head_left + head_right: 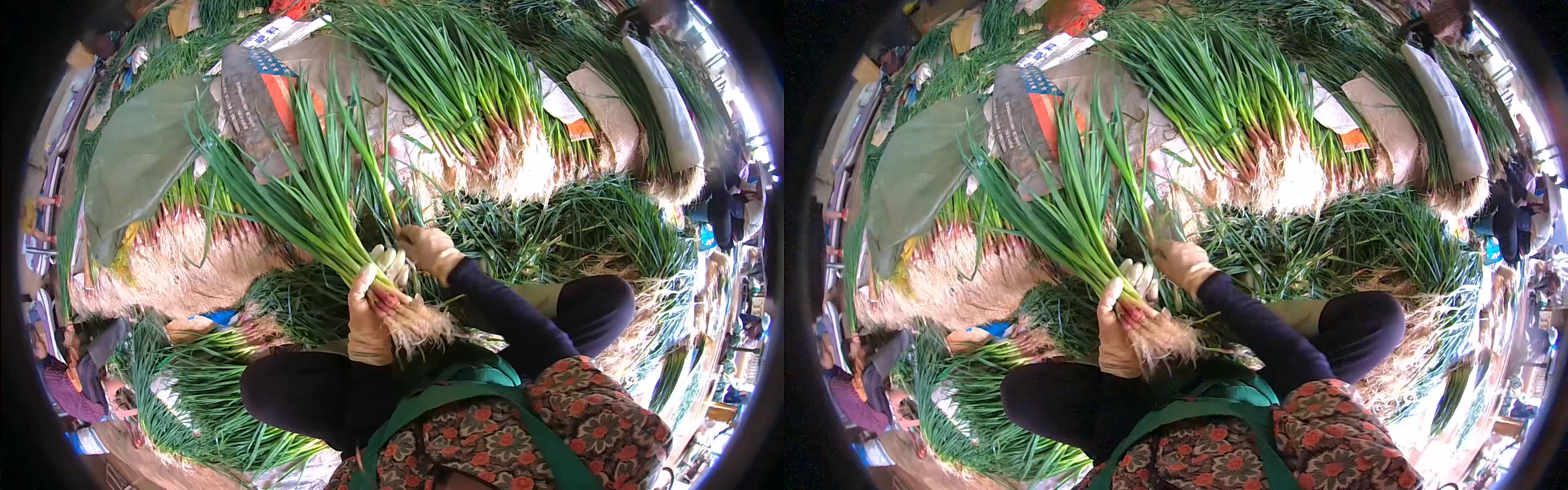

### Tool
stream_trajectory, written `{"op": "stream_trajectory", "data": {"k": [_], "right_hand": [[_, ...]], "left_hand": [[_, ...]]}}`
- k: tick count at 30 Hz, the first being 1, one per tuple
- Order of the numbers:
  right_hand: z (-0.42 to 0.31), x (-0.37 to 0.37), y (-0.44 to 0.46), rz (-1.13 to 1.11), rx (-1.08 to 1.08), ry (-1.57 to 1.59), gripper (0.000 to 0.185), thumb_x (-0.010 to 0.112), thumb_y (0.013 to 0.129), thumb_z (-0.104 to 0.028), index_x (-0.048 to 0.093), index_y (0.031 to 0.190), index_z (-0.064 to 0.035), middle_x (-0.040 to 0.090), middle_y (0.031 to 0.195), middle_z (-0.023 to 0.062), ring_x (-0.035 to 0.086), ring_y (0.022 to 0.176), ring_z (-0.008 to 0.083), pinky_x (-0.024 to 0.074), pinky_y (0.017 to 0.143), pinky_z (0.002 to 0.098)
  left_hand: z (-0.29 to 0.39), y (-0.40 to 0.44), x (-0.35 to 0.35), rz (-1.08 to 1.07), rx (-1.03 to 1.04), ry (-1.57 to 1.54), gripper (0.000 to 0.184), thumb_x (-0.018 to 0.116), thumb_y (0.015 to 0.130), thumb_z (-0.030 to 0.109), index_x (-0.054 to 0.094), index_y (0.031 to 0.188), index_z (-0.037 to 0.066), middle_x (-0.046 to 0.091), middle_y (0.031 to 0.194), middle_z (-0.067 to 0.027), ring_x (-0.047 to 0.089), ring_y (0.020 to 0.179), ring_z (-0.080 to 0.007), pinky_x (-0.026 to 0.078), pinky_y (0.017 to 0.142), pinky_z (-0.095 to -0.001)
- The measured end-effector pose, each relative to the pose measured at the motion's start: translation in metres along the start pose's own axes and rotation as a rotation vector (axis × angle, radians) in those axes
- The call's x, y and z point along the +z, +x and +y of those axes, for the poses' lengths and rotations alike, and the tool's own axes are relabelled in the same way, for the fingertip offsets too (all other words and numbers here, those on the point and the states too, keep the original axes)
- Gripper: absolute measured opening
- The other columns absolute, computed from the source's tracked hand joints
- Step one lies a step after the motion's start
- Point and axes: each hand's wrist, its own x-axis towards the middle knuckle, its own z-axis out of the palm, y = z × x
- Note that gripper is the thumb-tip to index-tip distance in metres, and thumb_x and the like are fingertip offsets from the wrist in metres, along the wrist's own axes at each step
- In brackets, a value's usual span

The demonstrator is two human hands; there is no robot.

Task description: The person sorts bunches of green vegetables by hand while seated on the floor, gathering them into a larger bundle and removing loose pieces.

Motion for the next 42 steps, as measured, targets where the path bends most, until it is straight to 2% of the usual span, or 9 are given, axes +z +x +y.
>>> {"op": "stream_trajectory", "data": {"k": [9,12,16,20,24,28,31,37,42], "right_hand": [[0.06,-0.033,-0.04,-0.128,-0.337,-0.427,0.024,0.051,0.08,-0.01,0.063,0.101,-0.0095,0.064,0.09,0.0112,0.063,0.082,0.0253,0.052,0.072,0.0327],[0.026,-0.043,-0.021,-0.163,0.177,0.962,0.018,0.051,0.092,-0.024,0.063,0.096,-0.0105,0.059,0.077,-0.0001,0.055,0.063,0.0107,0.0473,0.06,0.0225],[0.009,0.006,0.016,-0.153,0.132,1.067,0.024,0.054,0.092,-0.028,0.062,0.096,-0.0057,0.058,0.073,-0.001,0.052,0.062,0.0075,0.0421,0.056,0.0224],[0.049,0.06,0.024,-0.046,-0.379,0.073,0.026,0.053,0.087,-0.021,0.065,0.099,-0.0015,0.067,0.088,0.0145,0.065,0.082,0.0274,0.0506,0.076,0.0356],[0.085,0.035,-0.005,-0.84,-0.166,-0.385,0.034,0.048,0.088,-0.027,0.064,0.107,-0.0035,0.066,0.1,0.0149,0.062,0.094,0.0324,0.0475,0.084,0.041],[0.113,-0.032,0.041,0.157,-0.2,-0.868,0.029,0.051,0.087,-0.029,0.061,0.106,-0.0089,0.067,0.093,0.0125,0.066,0.073,0.0233,0.053,0.066,0.0353],[0.091,-0.085,0.077,0.217,0.285,-0.221,0.039,0.054,0.084,-0.041,0.064,0.099,-0.0059,0.066,0.09,0.0191,0.065,0.083,0.0327,0.0501,0.073,0.0421],[0.074,-0.054,0.086,0.379,-0.31,0.039,0.03,0.056,0.087,-0.031,0.066,0.096,-0.0034,0.065,0.07,0.0128,0.063,0.063,0.0238,0.0508,0.062,0.0342],[0.007,-0.053,-0.049,-0.322,-0.282,-0.279,0.034,0.055,0.085,-0.027,0.058,0.114,-0.0097,0.066,0.084,0.0168,0.065,0.07,0.0314,0.0514,0.064,0.038]], "left_hand": [[-0.018,0.005,0.01,-0.055,-0.087,0.026,0.043,0.048,0.093,0.022,0.046,0.129,0.001,0.06,0.105,-0.0147,0.058,0.071,-0.0144,0.052,0.077,-0.0297],[-0.021,-0.002,0.022,-0.011,-0.06,0.043,0.044,0.047,0.093,0.022,0.044,0.132,0.003,0.061,0.101,-0.0115,0.059,0.068,-0.0156,0.051,0.073,-0.0279],[-0.02,-0.005,0.001,-0.069,-0.112,0.163,0.041,0.047,0.093,0.024,0.049,0.125,0.0,0.055,0.065,-0.0087,0.055,0.055,-0.0147,0.05,0.062,-0.0286],[-0.028,0.002,-0.012,-0.154,-0.039,0.052,0.036,0.047,0.093,0.024,0.049,0.12,0.002,0.058,0.082,-0.0114,0.054,0.07,-0.018,0.048,0.066,-0.0318],[-0.015,-0.002,0.015,-0.292,-0.001,-0.276,0.034,0.05,0.092,0.024,0.046,0.122,0.009,0.054,0.113,-0.0079,0.051,0.083,-0.0163,0.047,0.07,-0.0315],[-0.016,0.002,0.016,-0.226,-0.019,-0.282,0.043,0.051,0.091,0.023,0.043,0.13,0.006,0.059,0.106,-0.0081,0.055,0.082,-0.0159,0.048,0.073,-0.0309],[-0.021,0.007,0.006,-0.27,-0.243,-0.468,0.047,0.052,0.091,0.022,0.042,0.132,0.002,0.062,0.101,-0.0074,0.059,0.083,-0.019,0.05,0.079,-0.0348],[-0.018,0.007,0.015,-0.127,-0.097,-0.127,0.051,0.052,0.09,0.028,0.041,0.131,-0.001,0.061,0.104,-0.0112,0.061,0.09,-0.0219,0.047,0.09,-0.0395],[-0.025,0.024,-0.006,-0.229,-0.127,-0.08,0.048,0.049,0.091,0.029,0.045,0.128,-0.002,0.053,0.121,-0.0203,0.059,0.083,-0.0162,0.05,0.08,-0.034]]}}
